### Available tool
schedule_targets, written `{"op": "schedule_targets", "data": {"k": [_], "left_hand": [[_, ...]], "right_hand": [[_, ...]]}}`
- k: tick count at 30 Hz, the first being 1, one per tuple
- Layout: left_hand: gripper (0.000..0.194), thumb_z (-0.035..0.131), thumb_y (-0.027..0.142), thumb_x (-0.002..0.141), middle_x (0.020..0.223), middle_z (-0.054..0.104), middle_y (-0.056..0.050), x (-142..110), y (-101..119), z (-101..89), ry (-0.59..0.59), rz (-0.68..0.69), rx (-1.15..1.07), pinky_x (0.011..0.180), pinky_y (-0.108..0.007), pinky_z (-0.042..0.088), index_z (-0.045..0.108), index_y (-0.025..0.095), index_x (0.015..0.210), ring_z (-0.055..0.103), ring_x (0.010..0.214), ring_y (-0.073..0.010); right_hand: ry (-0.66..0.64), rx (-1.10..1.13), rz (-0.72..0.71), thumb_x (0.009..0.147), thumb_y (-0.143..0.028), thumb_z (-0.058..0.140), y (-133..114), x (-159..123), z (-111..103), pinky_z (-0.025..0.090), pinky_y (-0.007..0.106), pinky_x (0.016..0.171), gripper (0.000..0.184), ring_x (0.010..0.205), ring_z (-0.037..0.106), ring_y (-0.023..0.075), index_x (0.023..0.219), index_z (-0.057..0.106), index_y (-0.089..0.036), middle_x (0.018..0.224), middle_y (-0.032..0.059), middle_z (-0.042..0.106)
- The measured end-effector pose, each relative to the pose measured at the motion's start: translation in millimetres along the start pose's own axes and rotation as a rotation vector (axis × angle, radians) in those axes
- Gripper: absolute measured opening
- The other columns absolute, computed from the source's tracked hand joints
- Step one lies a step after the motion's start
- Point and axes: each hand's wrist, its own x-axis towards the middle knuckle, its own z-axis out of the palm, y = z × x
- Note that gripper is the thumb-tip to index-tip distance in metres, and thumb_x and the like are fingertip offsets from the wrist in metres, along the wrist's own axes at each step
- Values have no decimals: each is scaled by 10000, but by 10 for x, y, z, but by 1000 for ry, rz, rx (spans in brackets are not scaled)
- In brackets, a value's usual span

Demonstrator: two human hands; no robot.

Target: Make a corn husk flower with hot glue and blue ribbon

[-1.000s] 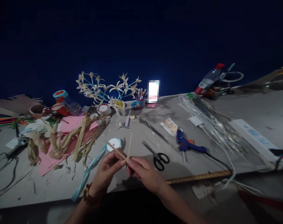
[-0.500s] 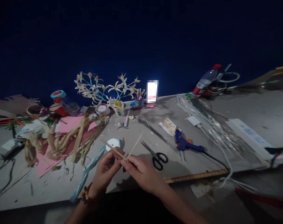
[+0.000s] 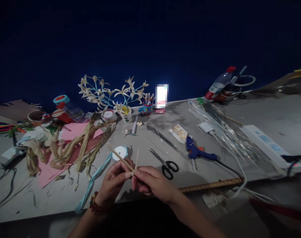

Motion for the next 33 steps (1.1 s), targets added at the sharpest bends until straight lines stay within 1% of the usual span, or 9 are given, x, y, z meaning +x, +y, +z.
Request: {"op": "schedule_targets", "data": {"k": [4,7,12,18,21,23,26,31,33], "left_hand": [[123,714,226,847,844,638,-41,-4,-22,-23,37,22,73,781,-295,449,635,160,780,583,831,-173],[131,711,242,849,849,633,-48,-8,-39,-43,71,26,128,784,-307,453,633,159,783,582,849,-187],[92,692,226,865,872,630,-54,-4,-40,-65,70,73,202,792,-314,452,635,172,817,585,890,-200],[89,661,230,889,861,623,-69,4,6,-27,62,181,373,791,-328,461,620,174,834,589,910,-218],[95,650,229,895,837,622,-62,-3,21,3,61,217,422,770,-322,461,611,178,825,588,872,-209],[103,649,234,895,834,626,-60,-9,20,13,69,213,424,759,-319,462,612,177,818,590,850,-203],[126,659,249,889,833,633,-64,-15,3,13,102,161,388,752,-319,465,613,170,803,597,841,-204],[124,668,240,885,826,632,-57,-14,-10,18,116,137,327,768,-321,466,610,170,801,599,846,-201],[126,662,243,890,822,630,-52,-16,-6,26,107,144,323,754,-319,466,602,171,807,593,793,-183]], "right_hand": [[-11,1,-18,915,-572,548,-39,-12,14,147,187,397,456,438,223,53,808,614,-134,537,-82,373],[4,-71,-38,931,-546,530,-60,-23,19,181,183,403,426,449,253,58,842,617,-139,553,-78,387],[34,-189,-76,965,-520,472,-49,-40,7,250,184,433,409,488,335,73,879,620,-149,589,-58,431],[128,-261,-113,958,-500,477,-20,-36,26,264,200,444,392,507,345,83,799,607,-167,590,-51,428],[156,-264,-141,957,-523,488,-1,-22,43,298,201,473,399,561,388,91,796,598,-175,683,-24,482],[161,-278,-157,967,-541,476,5,-17,49,332,206,497,410,594,412,98,802,590,-183,747,-6,509],[130,-315,-175,980,-538,457,0,-20,42,361,209,514,413,608,438,101,805,578,-185,781,8,526],[94,-334,-163,978,-524,462,-6,-23,9,346,200,500,408,574,421,91,801,576,-175,719,-13,502],[93,-317,-159,964,-542,477,-13,-19,17,345,201,498,418,581,427,95,789,576,-176,715,-13,498]]}}
